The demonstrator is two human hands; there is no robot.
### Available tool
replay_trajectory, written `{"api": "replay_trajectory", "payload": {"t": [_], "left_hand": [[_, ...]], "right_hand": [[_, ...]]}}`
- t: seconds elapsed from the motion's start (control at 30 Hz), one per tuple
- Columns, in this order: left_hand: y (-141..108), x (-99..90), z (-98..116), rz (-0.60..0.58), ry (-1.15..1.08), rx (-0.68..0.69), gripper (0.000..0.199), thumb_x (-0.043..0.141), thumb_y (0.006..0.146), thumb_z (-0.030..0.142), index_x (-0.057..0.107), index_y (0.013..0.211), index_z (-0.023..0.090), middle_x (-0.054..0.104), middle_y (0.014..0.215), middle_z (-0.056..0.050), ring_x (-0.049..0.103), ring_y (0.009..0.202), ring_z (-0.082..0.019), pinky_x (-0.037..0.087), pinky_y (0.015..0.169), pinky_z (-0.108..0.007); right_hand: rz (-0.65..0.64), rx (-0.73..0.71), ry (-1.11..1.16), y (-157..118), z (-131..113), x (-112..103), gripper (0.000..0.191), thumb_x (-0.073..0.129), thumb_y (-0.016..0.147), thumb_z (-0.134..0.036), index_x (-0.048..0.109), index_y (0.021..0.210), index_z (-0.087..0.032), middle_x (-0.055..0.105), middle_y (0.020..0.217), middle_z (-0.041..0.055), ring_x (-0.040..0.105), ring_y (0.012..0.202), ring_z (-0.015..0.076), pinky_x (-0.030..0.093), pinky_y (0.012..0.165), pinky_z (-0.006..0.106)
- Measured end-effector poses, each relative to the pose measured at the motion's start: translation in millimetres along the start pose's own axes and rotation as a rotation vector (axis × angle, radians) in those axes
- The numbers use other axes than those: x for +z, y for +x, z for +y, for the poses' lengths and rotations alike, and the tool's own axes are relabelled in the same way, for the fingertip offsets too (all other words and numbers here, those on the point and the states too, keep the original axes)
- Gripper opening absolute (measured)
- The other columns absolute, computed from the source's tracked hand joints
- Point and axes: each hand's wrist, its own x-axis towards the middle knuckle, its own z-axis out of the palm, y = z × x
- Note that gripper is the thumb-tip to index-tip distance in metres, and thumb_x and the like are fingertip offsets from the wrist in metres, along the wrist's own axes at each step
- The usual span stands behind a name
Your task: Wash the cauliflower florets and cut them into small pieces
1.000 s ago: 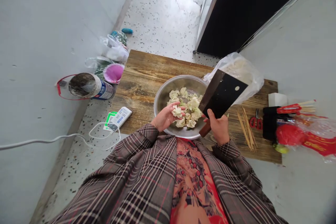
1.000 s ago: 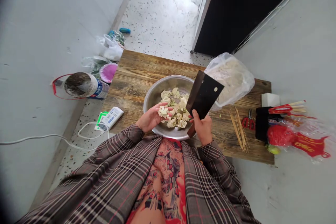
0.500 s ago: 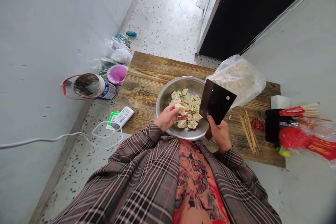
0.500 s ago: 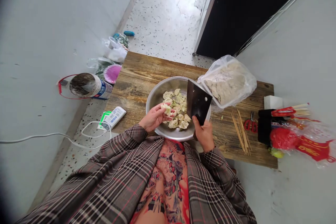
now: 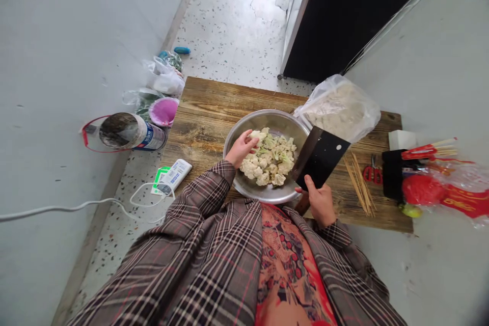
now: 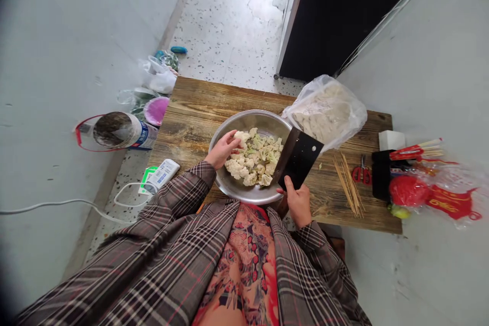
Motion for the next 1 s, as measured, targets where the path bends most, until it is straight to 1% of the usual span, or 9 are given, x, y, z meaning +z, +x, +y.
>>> {"api": "replay_trajectory", "payload": {"t": [0.1, 0.2, 0.27, 0.37, 0.47, 0.6, 0.77, 0.93, 1.0], "left_hand": [[24.1, -2.4, -6.3, 0.002, 0.295, 0.107, 0.056, 0.066, 0.079, 0.034, 0.051, 0.129, 0.016, 0.066, 0.105, -0.010, 0.063, 0.081, -0.017, 0.049, 0.070, -0.029], [39.2, -13.9, -20.5, 0.112, 0.695, 0.193, 0.028, 0.065, 0.075, 0.024, 0.066, 0.100, 0.012, 0.065, 0.087, -0.009, 0.061, 0.085, -0.021, 0.045, 0.082, -0.033], [42.5, -20.1, -31.4, 0.124, 0.796, 0.192, 0.014, 0.071, 0.068, 0.021, 0.066, 0.079, 0.014, 0.061, 0.079, -0.008, 0.059, 0.088, -0.024, 0.042, 0.087, -0.034], [42.3, -22.0, -44.4, 0.143, 0.810, 0.170, 0.013, 0.072, 0.062, 0.017, 0.062, 0.070, 0.017, 0.058, 0.078, -0.007, 0.057, 0.092, -0.025, 0.040, 0.090, -0.035], [42.4, -19.3, -48.9, 0.168, 0.739, 0.155, 0.012, 0.068, 0.062, 0.013, 0.058, 0.068, 0.017, 0.058, 0.077, -0.005, 0.056, 0.090, -0.024, 0.041, 0.090, -0.036], [35.9, -17.2, -40.6, 0.123, 0.582, 0.139, 0.015, 0.067, 0.064, 0.018, 0.054, 0.070, 0.016, 0.060, 0.077, -0.001, 0.058, 0.085, -0.019, 0.046, 0.086, -0.033], [3.5, -11.3, -16.5, -0.027, -0.105, -0.038, 0.034, 0.076, 0.062, 0.027, 0.048, 0.077, 0.016, 0.058, 0.079, 0.002, 0.061, 0.076, -0.013, 0.054, 0.081, -0.039], [-34.1, -8.1, 2.5, -0.204, -0.303, -0.126, 0.060, 0.077, 0.066, 0.021, 0.051, 0.119, 0.026, 0.061, 0.086, 0.002, 0.068, 0.081, -0.018, 0.056, 0.081, -0.045], [-45.3, -8.7, 4.1, -0.259, -0.319, -0.154, 0.060, 0.076, 0.067, 0.018, 0.053, 0.122, 0.025, 0.062, 0.086, 0.001, 0.070, 0.084, -0.020, 0.056, 0.084, -0.043]], "right_hand": [[-0.019, 0.021, -0.025, -4.2, 7.2, 5.6, 0.049, 0.070, 0.067, -0.064, 0.058, 0.062, -0.017, 0.052, 0.047, -0.0027, 0.067, 0.052, 0.0222, 0.048, 0.040, 0.025], [-0.053, 0.035, -0.044, -5.8, 12.8, 9.5, 0.050, 0.070, 0.067, -0.065, 0.051, 0.058, -0.019, 0.049, 0.045, -0.0030, 0.067, 0.054, 0.0234, 0.043, 0.037, 0.023], [-0.086, 0.036, -0.040, -4.9, 16.4, 11.1, 0.051, 0.068, 0.068, -0.066, 0.054, 0.061, -0.018, 0.055, 0.051, -0.0007, 0.068, 0.055, 0.0235, 0.044, 0.040, 0.024], [-0.109, 0.050, -0.045, -1.5, 20.0, 13.0, 0.052, 0.066, 0.068, -0.067, 0.061, 0.068, -0.015, 0.062, 0.061, 0.0027, 0.068, 0.056, 0.0236, 0.045, 0.042, 0.025], [-0.106, 0.052, -0.031, 1.4, 20.5, 15.0, 0.050, 0.067, 0.069, -0.065, 0.061, 0.070, -0.015, 0.063, 0.063, 0.0030, 0.068, 0.057, 0.0234, 0.046, 0.044, 0.025], [-0.128, 0.043, 0.008, 2.9, 18.5, 17.0, 0.046, 0.069, 0.070, -0.061, 0.059, 0.069, -0.016, 0.059, 0.060, 0.0008, 0.068, 0.058, 0.0221, 0.047, 0.046, 0.025], [-0.143, 0.093, 0.022, 4.8, 14.2, 20.1, 0.047, 0.072, 0.067, -0.061, 0.061, 0.075, -0.016, 0.062, 0.064, 0.0013, 0.067, 0.055, 0.0213, 0.045, 0.043, 0.024], [-0.179, 0.067, 0.006, 6.9, 7.1, 26.1, 0.051, 0.072, 0.067, -0.061, 0.065, 0.082, -0.014, 0.068, 0.075, 0.0053, 0.068, 0.057, 0.0211, 0.049, 0.046, 0.026], [-0.188, 0.045, -0.017, 6.6, 4.0, 27.8, 0.052, 0.071, 0.066, -0.062, 0.065, 0.082, -0.013, 0.069, 0.077, 0.0065, 0.068, 0.058, 0.0219, 0.049, 0.047, 0.026]]}}
